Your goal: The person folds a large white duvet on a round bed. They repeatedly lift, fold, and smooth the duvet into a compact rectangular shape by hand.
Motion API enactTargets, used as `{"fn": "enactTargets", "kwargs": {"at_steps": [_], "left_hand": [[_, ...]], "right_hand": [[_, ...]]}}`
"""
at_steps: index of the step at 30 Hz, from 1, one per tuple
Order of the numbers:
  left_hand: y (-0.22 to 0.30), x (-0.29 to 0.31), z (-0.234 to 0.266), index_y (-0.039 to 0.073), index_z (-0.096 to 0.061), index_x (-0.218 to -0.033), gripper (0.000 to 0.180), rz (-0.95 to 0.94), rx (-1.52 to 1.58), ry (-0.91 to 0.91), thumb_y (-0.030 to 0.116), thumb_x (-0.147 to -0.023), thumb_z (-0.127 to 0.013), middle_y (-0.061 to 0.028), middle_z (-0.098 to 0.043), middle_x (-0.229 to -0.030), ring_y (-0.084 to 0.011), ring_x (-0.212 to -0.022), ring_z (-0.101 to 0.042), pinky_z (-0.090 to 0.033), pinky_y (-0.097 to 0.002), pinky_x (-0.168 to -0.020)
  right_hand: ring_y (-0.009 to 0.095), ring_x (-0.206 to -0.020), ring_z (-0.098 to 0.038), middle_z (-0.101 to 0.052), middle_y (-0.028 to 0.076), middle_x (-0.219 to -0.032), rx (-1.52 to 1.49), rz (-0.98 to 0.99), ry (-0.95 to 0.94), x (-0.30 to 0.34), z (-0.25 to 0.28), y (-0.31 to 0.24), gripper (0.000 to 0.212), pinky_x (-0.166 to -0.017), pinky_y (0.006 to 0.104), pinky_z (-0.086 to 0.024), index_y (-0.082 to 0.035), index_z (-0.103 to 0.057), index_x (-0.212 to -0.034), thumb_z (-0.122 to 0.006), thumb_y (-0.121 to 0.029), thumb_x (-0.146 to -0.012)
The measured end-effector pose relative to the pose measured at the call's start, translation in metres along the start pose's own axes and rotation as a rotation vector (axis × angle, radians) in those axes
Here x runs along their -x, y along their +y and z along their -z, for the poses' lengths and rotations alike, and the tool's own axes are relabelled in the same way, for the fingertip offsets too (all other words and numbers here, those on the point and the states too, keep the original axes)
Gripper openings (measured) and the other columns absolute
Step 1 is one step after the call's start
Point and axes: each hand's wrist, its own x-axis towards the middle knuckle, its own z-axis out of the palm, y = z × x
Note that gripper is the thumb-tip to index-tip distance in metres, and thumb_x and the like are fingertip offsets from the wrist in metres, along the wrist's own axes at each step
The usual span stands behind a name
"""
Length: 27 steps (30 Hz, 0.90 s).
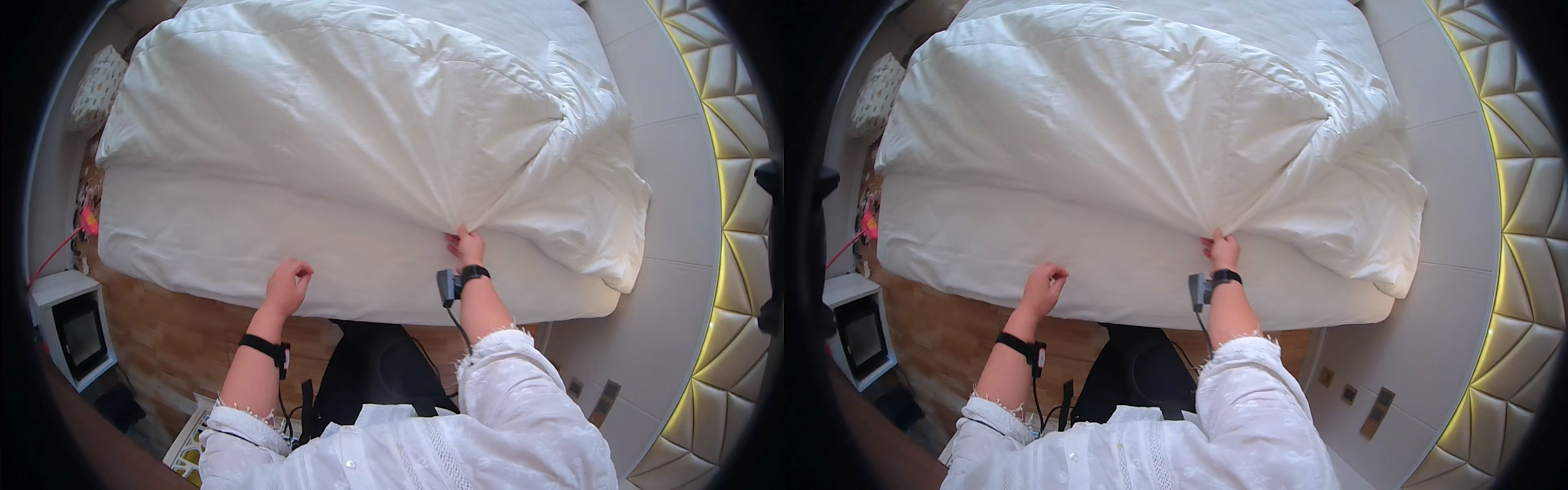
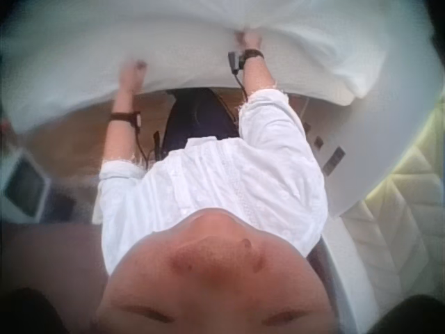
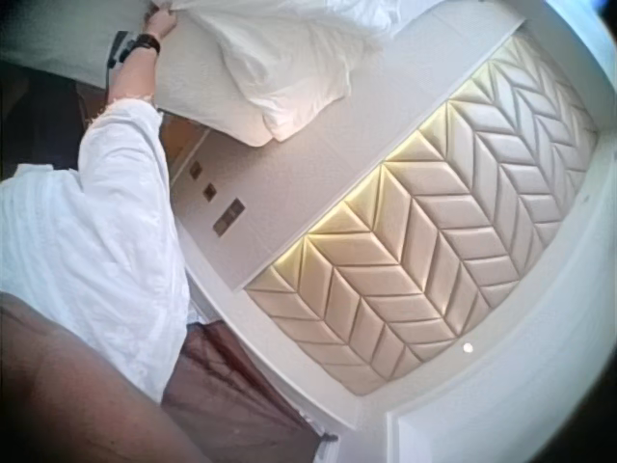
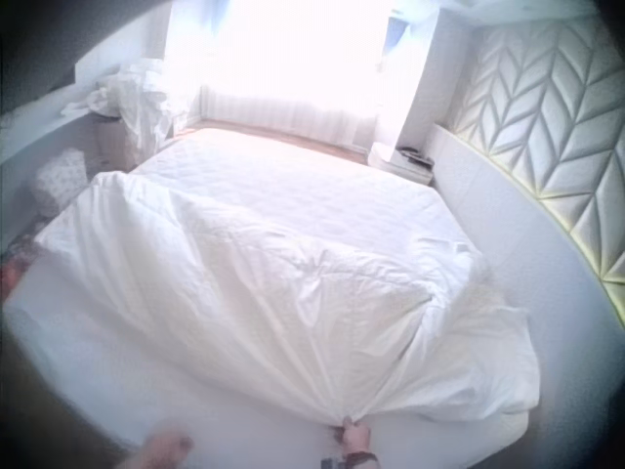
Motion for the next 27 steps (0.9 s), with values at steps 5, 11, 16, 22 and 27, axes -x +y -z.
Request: {"fn": "enactTargets", "kwargs": {"at_steps": [5,11,16,22,27], "left_hand": [[0.031,0.010,-0.043,0.004,-0.059,-0.082,0.006,-0.009,0.052,-0.105,0.003,-0.075,-0.058,-0.0101,-0.056,-0.082,-0.0258,-0.077,-0.056,-0.045,-0.0315,-0.067],[0.114,-0.036,-0.079,0.007,-0.058,-0.090,0.016,-0.204,-0.032,-0.038,0.002,-0.075,-0.059,-0.0092,-0.056,-0.094,-0.0294,-0.089,-0.054,-0.045,-0.0369,-0.074],[0.196,-0.091,-0.139,0.007,-0.056,-0.105,0.033,-0.382,-0.096,-0.015,0.000,-0.072,-0.060,-0.0119,-0.055,-0.106,-0.0316,-0.097,-0.052,-0.044,-0.0375,-0.081],[0.286,-0.171,-0.215,0.008,-0.055,-0.113,0.046,-0.458,-0.143,0.216,-0.003,-0.068,-0.059,-0.0115,-0.055,-0.108,-0.0326,-0.098,-0.052,-0.044,-0.0388,-0.083],[0.293,-0.191,-0.232,0.013,-0.065,-0.100,0.053,-0.571,-0.157,0.323,-0.009,-0.054,-0.051,-0.0077,-0.057,-0.082,-0.0290,-0.077,-0.053,-0.043,-0.0375,-0.071]], "right_hand": [[0.022,-0.075,-0.061,-0.060,0.012,-0.090,0.064,0.091,0.032,-0.017,-0.005,-0.022,0.031,-0.064,0.0345,-0.048,0.000,-0.048,-0.102,-0.059,-0.018,-0.080],[0.032,-0.103,-0.051,-0.050,0.014,-0.110,0.444,0.448,0.402,-0.045,0.041,-0.099,0.051,-0.085,0.0410,-0.043,-0.003,-0.038,-0.112,-0.064,-0.026,-0.074],[0.033,-0.095,-0.056,-0.055,0.017,-0.109,0.744,0.386,0.374,-0.095,0.076,-0.176,0.051,-0.084,0.0401,-0.043,-0.003,-0.048,-0.109,-0.065,-0.034,-0.072],[0.017,-0.091,-0.056,-0.062,0.008,-0.095,-0.288,0.693,-0.505,-0.105,0.139,-0.214,0.022,-0.082,0.0289,-0.042,0.002,-0.057,-0.097,-0.055,-0.017,-0.086],[0.007,-0.080,-0.053,-0.062,0.002,-0.089,-0.265,0.514,-0.471,-0.072,0.234,-0.137,0.016,-0.071,0.0227,-0.043,0.001,-0.060,-0.091,-0.054,-0.013,-0.087]]}}
